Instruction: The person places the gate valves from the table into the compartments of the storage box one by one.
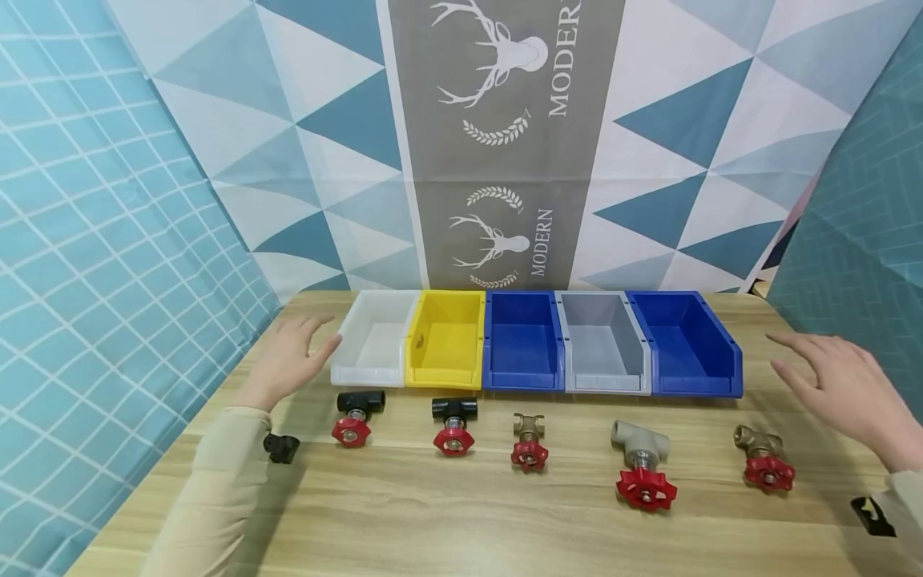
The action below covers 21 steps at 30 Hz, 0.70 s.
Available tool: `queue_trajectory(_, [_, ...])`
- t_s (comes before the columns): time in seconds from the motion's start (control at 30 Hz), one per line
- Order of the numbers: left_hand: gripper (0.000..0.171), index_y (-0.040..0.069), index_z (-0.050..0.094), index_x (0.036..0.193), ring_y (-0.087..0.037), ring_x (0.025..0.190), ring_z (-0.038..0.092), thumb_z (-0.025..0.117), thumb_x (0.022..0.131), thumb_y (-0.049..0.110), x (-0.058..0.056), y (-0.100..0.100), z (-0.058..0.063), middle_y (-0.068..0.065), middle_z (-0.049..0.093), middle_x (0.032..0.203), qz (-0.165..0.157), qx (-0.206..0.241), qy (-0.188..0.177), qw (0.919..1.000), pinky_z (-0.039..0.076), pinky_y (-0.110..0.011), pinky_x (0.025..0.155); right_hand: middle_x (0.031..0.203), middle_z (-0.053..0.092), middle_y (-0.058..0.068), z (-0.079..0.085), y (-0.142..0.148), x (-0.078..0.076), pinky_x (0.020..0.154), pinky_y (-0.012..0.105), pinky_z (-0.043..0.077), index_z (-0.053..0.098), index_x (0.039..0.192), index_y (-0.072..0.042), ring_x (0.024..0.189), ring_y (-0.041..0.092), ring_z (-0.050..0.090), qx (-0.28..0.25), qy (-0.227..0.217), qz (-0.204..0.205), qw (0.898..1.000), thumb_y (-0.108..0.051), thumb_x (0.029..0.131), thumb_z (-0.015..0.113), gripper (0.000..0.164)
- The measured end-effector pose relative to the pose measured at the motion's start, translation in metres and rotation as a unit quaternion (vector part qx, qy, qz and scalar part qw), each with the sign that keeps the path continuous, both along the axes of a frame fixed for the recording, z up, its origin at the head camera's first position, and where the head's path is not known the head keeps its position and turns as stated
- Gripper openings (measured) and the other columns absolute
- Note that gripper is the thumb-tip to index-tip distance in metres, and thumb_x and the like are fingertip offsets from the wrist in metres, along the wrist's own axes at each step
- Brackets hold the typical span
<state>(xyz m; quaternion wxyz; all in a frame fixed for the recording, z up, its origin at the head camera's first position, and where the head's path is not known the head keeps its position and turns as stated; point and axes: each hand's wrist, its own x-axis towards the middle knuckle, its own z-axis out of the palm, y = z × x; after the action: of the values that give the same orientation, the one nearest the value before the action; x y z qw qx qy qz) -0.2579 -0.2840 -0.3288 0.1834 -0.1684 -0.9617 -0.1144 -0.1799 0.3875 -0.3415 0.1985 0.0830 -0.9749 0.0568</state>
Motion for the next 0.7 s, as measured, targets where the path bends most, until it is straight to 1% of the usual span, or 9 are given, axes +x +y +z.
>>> queue_trajectory(0.07, [0.050, 0.003, 0.050, 0.125, -0.041, 0.113, 0.045, 0.045, 0.093, 0.041, 0.001, 0.006, -0.001, -0.021, 0.054, 0.121, -0.005, 0.018, -0.002, 0.9998, 0.028, -0.055, 0.096, 0.112, 0.051, 0.034, -0.001, -0.002, 0.003, 0.085, 0.062, 0.027, 0.052, 0.118, 0.002, 0.100, 0.050, 0.043, -0.001, 0.002, 0.004, 1.000, -0.028, 0.094, 0.047, 0.038])
queue_trajectory(0.2, [0.041, 0.004, 0.056, 0.117, -0.037, 0.102, 0.054, 0.051, 0.091, 0.036, 0.004, 0.021, -0.002, -0.017, 0.059, 0.113, -0.012, 0.037, 0.005, 0.9992, 0.039, -0.051, 0.087, 0.103, 0.058, 0.029, -0.004, -0.007, 0.009, 0.072, 0.056, 0.034, 0.058, 0.108, 0.000, 0.090, 0.046, 0.049, -0.012, -0.005, 0.012, 1.000, -0.026, 0.092, 0.051, 0.031])
queue_trajectory(0.27, [0.037, 0.005, 0.059, 0.113, -0.033, 0.093, 0.058, 0.054, 0.090, 0.034, 0.005, 0.030, -0.002, -0.014, 0.061, 0.107, -0.015, 0.039, 0.015, 0.9990, 0.044, -0.048, 0.079, 0.097, 0.061, 0.024, -0.005, -0.010, 0.012, 0.066, 0.051, 0.039, 0.061, 0.103, -0.001, 0.085, 0.040, 0.053, -0.018, -0.014, 0.015, 1.000, -0.027, 0.092, 0.053, 0.030])
queue_trajectory(0.33, [0.034, 0.006, 0.061, 0.109, -0.030, 0.085, 0.060, 0.056, 0.089, 0.033, 0.006, 0.040, -0.002, -0.011, 0.063, 0.102, -0.020, 0.040, 0.025, 0.9987, 0.046, -0.044, 0.073, 0.090, 0.063, 0.018, -0.005, -0.014, 0.014, 0.060, 0.045, 0.042, 0.062, 0.100, -0.001, 0.079, 0.033, 0.055, -0.025, -0.030, 0.016, 0.999, -0.027, 0.091, 0.054, 0.029])
queue_trajectory(0.43, [0.029, 0.007, 0.063, 0.105, -0.026, 0.079, 0.059, 0.057, 0.088, 0.031, 0.008, 0.054, -0.002, -0.008, 0.063, 0.096, -0.032, 0.041, 0.033, 0.9981, 0.047, -0.039, 0.066, 0.083, 0.062, 0.007, -0.006, -0.019, 0.017, 0.054, 0.035, 0.042, 0.063, 0.096, -0.003, 0.071, 0.021, 0.053, -0.029, -0.065, 0.019, 0.997, -0.028, 0.090, 0.056, 0.027])
queue_trajectory(0.5, [0.026, 0.008, 0.063, 0.102, -0.025, 0.079, 0.059, 0.057, 0.088, 0.029, 0.009, 0.063, -0.003, -0.007, 0.063, 0.093, -0.037, 0.043, 0.033, 0.9978, 0.047, -0.037, 0.065, 0.078, 0.060, 0.000, -0.006, -0.021, 0.019, 0.052, 0.028, 0.039, 0.063, 0.093, -0.005, 0.067, 0.011, 0.049, -0.025, -0.081, 0.017, 0.996, -0.027, 0.088, 0.058, 0.023])
queue_trajectory(0.53, [0.025, 0.008, 0.064, 0.101, -0.025, 0.079, 0.058, 0.057, 0.088, 0.028, 0.010, 0.068, -0.002, -0.006, 0.063, 0.092, -0.039, 0.045, 0.032, 0.9977, 0.047, -0.036, 0.065, 0.076, 0.058, -0.002, -0.007, -0.022, 0.020, 0.051, 0.027, 0.038, 0.063, 0.093, -0.006, 0.065, 0.008, 0.047, -0.026, -0.092, 0.020, 0.995, -0.026, 0.088, 0.058, 0.022])
queue_trajectory(0.6, [0.021, 0.009, 0.064, 0.098, -0.024, 0.078, 0.057, 0.058, 0.088, 0.026, 0.012, 0.076, -0.002, -0.005, 0.062, 0.089, -0.038, 0.051, 0.030, 0.9975, 0.046, -0.035, 0.064, 0.072, 0.056, -0.006, -0.007, -0.024, 0.022, 0.050, 0.024, 0.036, 0.063, 0.090, -0.008, 0.061, 0.002, 0.043, -0.022, -0.096, 0.020, 0.995, -0.024, 0.087, 0.059, 0.017])
queue_trajectory(0.7, [0.015, 0.010, 0.064, 0.093, -0.021, 0.075, 0.056, 0.058, 0.088, 0.023, 0.014, 0.087, -0.003, -0.003, 0.062, 0.086, -0.037, 0.061, 0.023, 0.9972, 0.046, -0.033, 0.064, 0.068, 0.053, -0.007, -0.009, -0.026, 0.027, 0.048, 0.023, 0.034, 0.062, 0.088, -0.010, 0.056, -0.001, 0.040, -0.027, -0.113, 0.022, 0.993, -0.024, 0.087, 0.060, 0.014])
